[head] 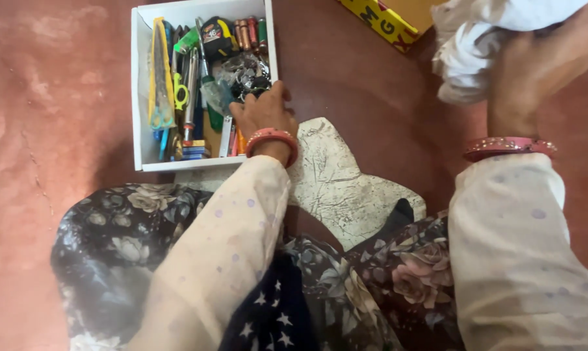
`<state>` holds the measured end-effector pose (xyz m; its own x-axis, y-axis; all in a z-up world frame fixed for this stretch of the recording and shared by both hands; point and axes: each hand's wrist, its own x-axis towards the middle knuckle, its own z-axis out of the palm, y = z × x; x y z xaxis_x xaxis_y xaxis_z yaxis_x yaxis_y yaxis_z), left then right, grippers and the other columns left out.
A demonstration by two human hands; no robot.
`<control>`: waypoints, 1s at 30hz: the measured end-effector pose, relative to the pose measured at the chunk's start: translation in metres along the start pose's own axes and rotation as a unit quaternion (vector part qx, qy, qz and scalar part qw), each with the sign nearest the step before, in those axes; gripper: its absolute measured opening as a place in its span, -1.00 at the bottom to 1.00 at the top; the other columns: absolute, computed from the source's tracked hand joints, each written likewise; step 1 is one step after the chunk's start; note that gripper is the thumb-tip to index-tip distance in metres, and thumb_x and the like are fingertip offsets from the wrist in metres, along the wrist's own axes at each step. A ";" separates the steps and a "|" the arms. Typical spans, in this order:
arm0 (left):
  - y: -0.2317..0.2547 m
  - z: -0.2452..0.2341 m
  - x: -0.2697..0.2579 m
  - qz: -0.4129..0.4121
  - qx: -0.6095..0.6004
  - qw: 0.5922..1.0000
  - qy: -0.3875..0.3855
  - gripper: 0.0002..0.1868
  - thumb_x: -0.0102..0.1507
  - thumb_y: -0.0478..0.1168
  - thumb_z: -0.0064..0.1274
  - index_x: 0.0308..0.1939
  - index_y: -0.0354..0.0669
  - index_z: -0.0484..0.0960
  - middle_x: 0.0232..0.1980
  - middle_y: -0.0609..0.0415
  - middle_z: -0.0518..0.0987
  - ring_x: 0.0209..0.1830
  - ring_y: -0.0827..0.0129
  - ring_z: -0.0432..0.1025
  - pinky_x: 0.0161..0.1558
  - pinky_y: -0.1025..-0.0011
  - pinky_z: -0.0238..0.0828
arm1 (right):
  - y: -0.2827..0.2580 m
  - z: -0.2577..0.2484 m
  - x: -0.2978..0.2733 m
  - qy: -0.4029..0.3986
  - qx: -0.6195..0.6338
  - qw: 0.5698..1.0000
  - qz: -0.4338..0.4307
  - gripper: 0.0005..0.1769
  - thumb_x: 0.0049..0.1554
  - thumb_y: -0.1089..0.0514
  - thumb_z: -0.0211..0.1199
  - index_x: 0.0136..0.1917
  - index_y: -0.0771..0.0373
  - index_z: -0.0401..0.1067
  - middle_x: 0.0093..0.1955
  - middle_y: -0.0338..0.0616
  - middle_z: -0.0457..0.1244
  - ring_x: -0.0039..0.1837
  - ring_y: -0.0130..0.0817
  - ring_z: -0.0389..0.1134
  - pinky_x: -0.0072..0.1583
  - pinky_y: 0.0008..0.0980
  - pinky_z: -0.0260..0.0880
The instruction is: The person wipes the exterior and interior of a yellow cardboard box with a white cloth while sitting on the floor. After cleaning, they open a white drawer and rearrange its contents, including scissors, pens, and small containers.
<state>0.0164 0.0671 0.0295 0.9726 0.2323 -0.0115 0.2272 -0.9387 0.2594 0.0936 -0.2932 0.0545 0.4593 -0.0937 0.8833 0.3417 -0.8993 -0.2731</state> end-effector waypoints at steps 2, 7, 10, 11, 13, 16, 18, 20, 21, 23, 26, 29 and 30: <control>-0.012 -0.005 0.003 -0.002 0.010 1.000 -0.003 -0.80 0.14 -0.15 0.23 -0.16 0.19 0.64 -0.19 0.18 0.70 -0.01 0.20 0.47 0.12 0.13 0.07 | 0.020 0.006 -0.007 -0.025 0.041 0.996 0.075 -0.69 0.09 0.45 0.31 0.12 0.43 0.40 0.06 0.09 0.41 0.10 0.11 0.49 0.15 -0.10 0.48; -0.029 -0.008 0.005 -0.005 0.018 1.000 -0.006 -0.84 0.17 -0.13 0.23 -0.17 0.17 0.65 -0.19 0.18 0.71 -0.02 0.18 0.47 0.14 0.10 0.06 | 0.031 0.005 -0.004 -0.132 -0.052 0.987 0.077 -0.69 0.00 0.37 0.35 0.05 0.44 0.45 -0.01 0.13 0.41 0.03 0.14 0.47 0.10 -0.01 0.46; -0.032 -0.005 0.005 0.020 0.020 1.000 0.011 -0.85 0.19 -0.09 0.21 -0.17 0.16 0.65 -0.21 0.15 0.71 -0.04 0.17 0.48 0.14 0.10 0.07 | 0.012 0.004 0.005 -0.222 -0.092 0.969 0.050 -0.69 -0.01 0.22 0.48 -0.06 0.46 0.52 -0.14 0.28 0.39 -0.06 0.27 0.42 -0.01 0.12 0.43; -0.033 -0.005 0.006 0.034 0.044 0.998 0.002 -0.85 0.20 -0.07 0.20 -0.15 0.15 0.64 -0.21 0.14 0.71 -0.03 0.17 0.48 0.14 0.11 0.07 | 0.003 0.005 0.005 -0.257 -0.097 0.960 0.059 -0.68 -0.01 0.19 0.49 -0.07 0.45 0.54 -0.14 0.30 0.38 -0.07 0.31 0.41 -0.02 0.15 0.41; -0.036 -0.003 0.011 0.061 0.091 0.994 -0.015 -0.83 0.23 -0.04 0.16 -0.13 0.13 0.63 -0.21 0.10 0.71 -0.02 0.16 0.47 0.13 0.12 0.08 | -0.013 0.011 0.002 -0.331 -0.102 0.933 0.097 -0.68 -0.03 0.14 0.48 -0.08 0.40 0.57 -0.12 0.33 0.38 -0.07 0.36 0.39 -0.02 0.19 0.39; -0.046 -0.006 0.021 0.093 0.059 0.994 -0.023 -0.82 0.33 -0.03 0.06 -0.01 0.17 0.63 -0.25 0.05 0.70 -0.10 0.14 0.48 0.12 0.08 0.06 | -0.022 0.021 -0.008 -0.398 -0.046 0.906 0.134 -0.71 0.05 0.14 0.40 0.00 0.36 0.57 0.02 0.28 0.39 0.05 0.30 0.41 0.11 0.13 0.39; -0.062 -0.011 0.023 0.136 0.022 0.989 0.054 -0.82 0.37 -0.04 0.04 0.03 0.19 0.65 -0.25 0.03 0.67 -0.13 0.15 0.48 0.11 0.06 0.06 | -0.025 0.033 -0.019 -0.439 -0.024 0.889 0.131 -0.68 0.10 0.13 0.38 0.08 0.36 0.55 0.10 0.27 0.39 0.14 0.27 0.41 0.18 0.10 0.38; -0.082 -0.019 0.024 0.169 -0.006 0.981 0.098 -0.83 0.41 -0.04 0.03 0.04 0.20 0.66 -0.16 0.08 0.67 -0.05 0.18 0.47 0.15 0.05 0.06 | -0.023 0.042 -0.029 -0.490 -0.037 0.863 0.122 -0.60 0.13 0.10 0.39 0.16 0.37 0.53 0.17 0.31 0.37 0.20 0.29 0.37 0.21 0.11 0.33; -0.093 -0.024 0.026 0.179 -0.016 0.978 0.106 -0.84 0.44 -0.03 0.02 0.04 0.19 0.65 -0.07 0.13 0.68 0.05 0.21 0.47 0.20 0.05 0.07 | -0.024 0.043 -0.033 -0.521 -0.005 0.844 0.124 -0.46 0.09 0.05 0.41 0.28 0.31 0.47 0.25 0.29 0.34 0.27 0.25 0.35 0.26 0.08 0.32; -0.109 -0.031 0.025 0.211 -0.019 0.973 0.092 -0.76 0.38 0.03 0.07 0.08 0.16 0.63 0.07 0.13 0.64 0.19 0.19 0.43 0.25 0.01 0.06 | -0.031 0.045 -0.037 -0.580 0.062 0.802 0.126 -0.15 0.00 -0.05 0.44 0.51 0.19 0.36 0.39 0.23 0.29 0.40 0.16 0.30 0.38 0.02 0.29; -0.121 -0.036 0.013 0.306 0.038 0.944 0.118 -0.35 0.10 0.26 0.11 0.18 0.09 0.57 0.24 0.04 0.52 0.30 0.09 0.33 0.28 -0.13 -0.03 | -0.058 0.045 -0.041 -0.638 0.001 0.764 0.097 0.30 -0.22 -0.16 0.64 0.64 0.09 0.05 0.51 0.27 0.09 0.58 0.28 -0.05 0.42 0.22 0.05; -0.109 -0.026 -0.025 0.427 0.106 0.878 0.191 -0.06 -0.10 0.45 0.05 0.25 0.06 0.52 0.37 0.00 0.43 0.38 0.08 0.29 0.32 -0.24 -0.13 | -0.090 0.040 -0.046 -0.692 -0.072 0.707 0.129 0.44 -0.32 -0.24 0.66 0.66 -0.18 -0.08 0.68 0.24 -0.28 0.57 0.48 -0.15 0.42 0.31 0.08; -0.102 -0.022 -0.044 0.452 0.091 0.878 0.128 -0.09 -0.04 0.39 0.11 0.31 0.09 0.52 0.39 -0.09 0.42 0.38 0.07 0.31 0.31 -0.25 -0.12 | -0.100 0.039 -0.049 -0.694 -0.083 0.706 0.113 0.39 -0.31 -0.24 0.66 0.64 -0.19 -0.04 0.68 0.23 -0.26 0.56 0.52 -0.14 0.40 0.32 0.12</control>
<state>-0.0504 0.1583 0.0246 0.7224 -0.6009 0.3421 -0.6049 -0.7889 -0.1083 0.0687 -0.1818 0.0240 0.8874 0.1619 -0.4317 0.0823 -0.9769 -0.1972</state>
